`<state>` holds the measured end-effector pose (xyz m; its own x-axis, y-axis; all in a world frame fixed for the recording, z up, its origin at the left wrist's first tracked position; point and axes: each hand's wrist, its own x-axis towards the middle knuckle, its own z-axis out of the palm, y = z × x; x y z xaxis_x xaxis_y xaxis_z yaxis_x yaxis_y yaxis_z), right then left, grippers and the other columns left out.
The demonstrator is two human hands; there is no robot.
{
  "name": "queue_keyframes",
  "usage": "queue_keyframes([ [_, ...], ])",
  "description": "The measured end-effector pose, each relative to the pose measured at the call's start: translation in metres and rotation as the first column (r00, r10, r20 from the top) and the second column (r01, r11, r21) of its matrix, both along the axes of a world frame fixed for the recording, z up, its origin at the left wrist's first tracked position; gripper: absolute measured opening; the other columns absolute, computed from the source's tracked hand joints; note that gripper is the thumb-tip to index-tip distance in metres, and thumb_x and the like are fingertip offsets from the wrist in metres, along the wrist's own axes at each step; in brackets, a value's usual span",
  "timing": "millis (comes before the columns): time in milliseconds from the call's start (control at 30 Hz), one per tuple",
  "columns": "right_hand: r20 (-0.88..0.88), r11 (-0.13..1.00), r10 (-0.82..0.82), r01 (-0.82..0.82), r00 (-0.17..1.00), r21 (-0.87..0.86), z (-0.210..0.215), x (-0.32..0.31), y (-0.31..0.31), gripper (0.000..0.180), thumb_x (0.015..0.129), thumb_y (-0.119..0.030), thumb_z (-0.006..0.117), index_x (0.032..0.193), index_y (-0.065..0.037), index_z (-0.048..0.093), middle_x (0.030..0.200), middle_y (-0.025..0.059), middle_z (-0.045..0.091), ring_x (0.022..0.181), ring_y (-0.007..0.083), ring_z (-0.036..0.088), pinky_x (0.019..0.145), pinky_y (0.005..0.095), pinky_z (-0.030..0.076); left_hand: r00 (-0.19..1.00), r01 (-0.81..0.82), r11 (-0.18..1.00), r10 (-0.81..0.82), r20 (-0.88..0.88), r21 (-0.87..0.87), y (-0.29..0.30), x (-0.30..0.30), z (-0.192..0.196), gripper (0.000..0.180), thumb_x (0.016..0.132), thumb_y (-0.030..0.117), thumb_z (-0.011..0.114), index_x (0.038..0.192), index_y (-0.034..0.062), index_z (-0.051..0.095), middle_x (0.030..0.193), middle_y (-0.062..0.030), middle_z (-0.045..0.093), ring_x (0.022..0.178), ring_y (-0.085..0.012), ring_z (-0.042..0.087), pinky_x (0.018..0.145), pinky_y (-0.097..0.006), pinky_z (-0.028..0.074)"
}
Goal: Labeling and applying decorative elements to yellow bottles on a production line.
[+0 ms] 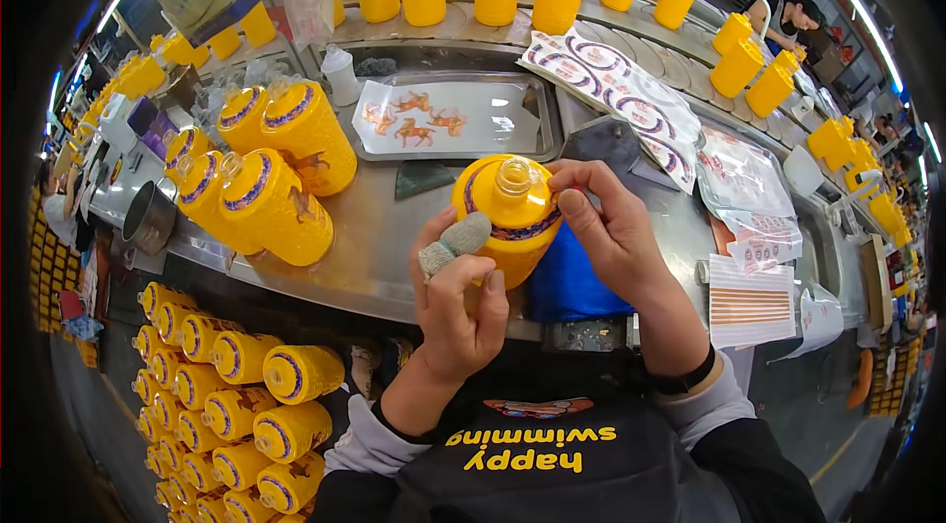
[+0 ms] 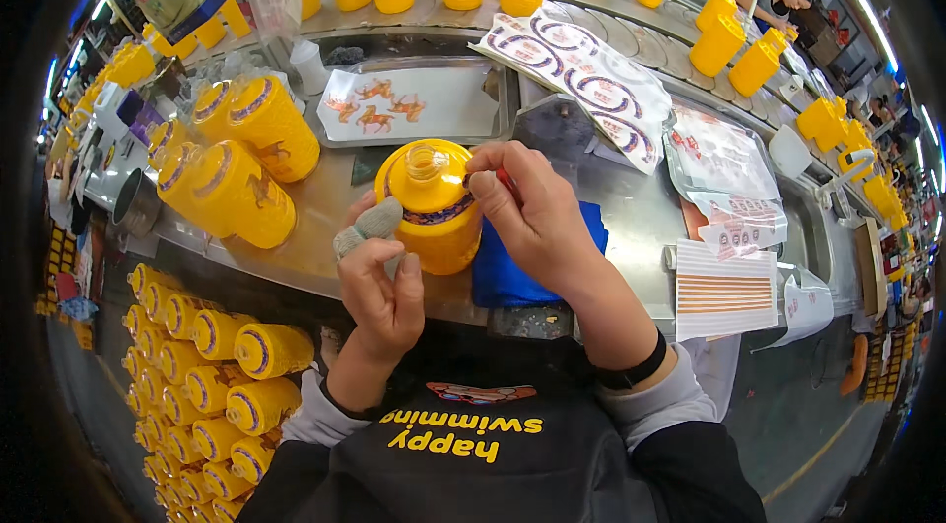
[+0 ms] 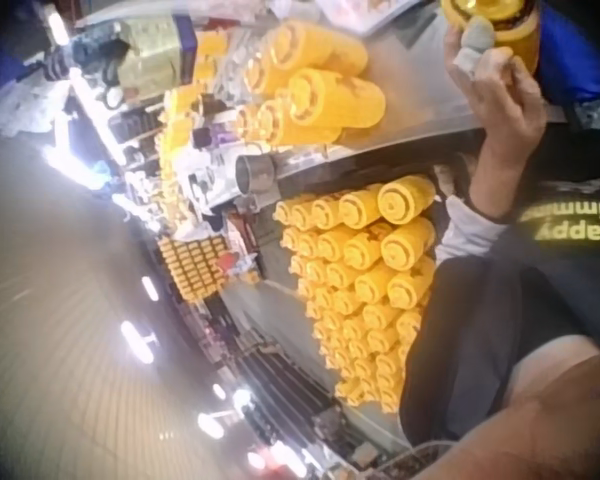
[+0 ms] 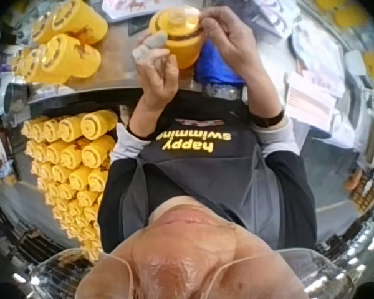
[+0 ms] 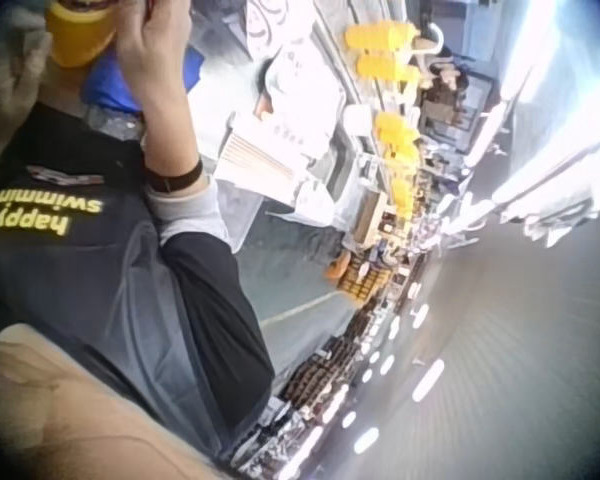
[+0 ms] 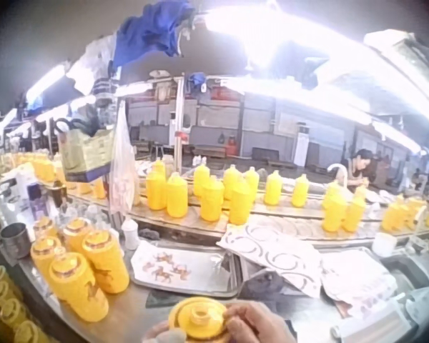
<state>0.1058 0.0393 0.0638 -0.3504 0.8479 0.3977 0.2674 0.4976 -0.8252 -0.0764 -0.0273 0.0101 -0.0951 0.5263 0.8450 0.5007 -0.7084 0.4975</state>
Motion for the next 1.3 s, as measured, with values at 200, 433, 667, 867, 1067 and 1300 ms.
queue_keyframes([
  [200, -0.087, 0.985, 0.170, -0.170, 0.982, 0.009, -0.005, 0.003, 0.007, 0.040, 0.091, -0.032, 0.069, 0.114, -0.004, 0.052, 0.119, 0.0148, 0.063, 0.103, 0.0262, 0.061, 0.090, 0.0326, 0.048, 0.991, -0.098, 0.995, 0.095, -0.092, -0.034, -0.011, 0.008, 0.004, 0.029, 0.084, 0.000, 0.064, 0.109, 0.0057, 0.052, 0.125, -0.0303, 0.049, 0.123, -0.0446, 0.046, 0.100, -0.049, 0.042],
  [433, 0.047, 0.996, 0.091, -0.091, 0.995, -0.002, 0.000, 0.000, 0.009, 0.044, 0.085, -0.030, 0.076, 0.109, -0.004, 0.051, 0.112, 0.0134, 0.063, 0.094, 0.0243, 0.062, 0.084, 0.0335, 0.049, 0.990, -0.106, 0.994, 0.103, -0.095, -0.021, -0.010, 0.009, 0.002, 0.030, 0.083, 0.000, 0.064, 0.110, 0.0065, 0.052, 0.129, -0.0316, 0.044, 0.124, -0.0446, 0.046, 0.100, -0.048, 0.042],
  [667, -0.052, 0.993, 0.115, -0.115, 0.992, 0.013, -0.002, -0.002, 0.012, 0.038, 0.085, -0.025, 0.076, 0.107, -0.004, 0.052, 0.109, 0.0126, 0.063, 0.091, 0.0230, 0.061, 0.083, 0.0334, 0.049, 0.980, -0.156, 0.987, 0.151, -0.132, -0.026, -0.011, 0.015, 0.004, 0.030, 0.083, 0.000, 0.064, 0.110, 0.0078, 0.053, 0.134, -0.0331, 0.040, 0.125, -0.0449, 0.045, 0.098, -0.047, 0.045],
  [867, -0.061, 0.991, 0.131, -0.133, 0.990, -0.020, -0.002, -0.001, 0.011, 0.038, 0.087, -0.024, 0.074, 0.109, -0.003, 0.051, 0.111, 0.0120, 0.063, 0.094, 0.0207, 0.061, 0.084, 0.0325, 0.049, 0.978, -0.137, 0.990, 0.132, -0.161, -0.021, -0.014, 0.011, 0.004, 0.031, 0.083, 0.001, 0.064, 0.111, 0.0067, 0.053, 0.133, -0.0316, 0.042, 0.126, -0.0453, 0.044, 0.101, -0.049, 0.041],
  [1067, -0.127, 0.995, 0.098, -0.102, 0.987, -0.021, -0.010, -0.005, 0.007, 0.039, 0.087, -0.025, 0.074, 0.110, -0.004, 0.051, 0.110, 0.0088, 0.061, 0.087, 0.0165, 0.058, 0.079, 0.0286, 0.048, 0.998, -0.060, 0.997, 0.061, 0.015, -0.051, -0.008, 0.013, 0.001, 0.031, 0.088, 0.007, 0.065, 0.115, 0.0021, 0.049, 0.126, -0.0231, 0.049, 0.119, -0.0429, 0.048, 0.104, -0.048, 0.037],
  [1300, 0.007, 0.997, -0.067, 0.066, 0.998, 0.038, 0.004, -0.011, -0.009, 0.034, 0.084, -0.025, 0.076, 0.102, -0.005, 0.054, 0.092, 0.0042, 0.053, 0.070, 0.0130, 0.048, 0.066, 0.0272, 0.044, 0.865, 0.293, 0.949, -0.212, 0.454, -0.116, 0.007, 0.008, 0.000, 0.041, 0.094, 0.011, 0.062, 0.124, -0.0028, 0.040, 0.119, -0.0122, 0.042, 0.110, -0.0195, 0.048, 0.102, -0.034, 0.038],
])
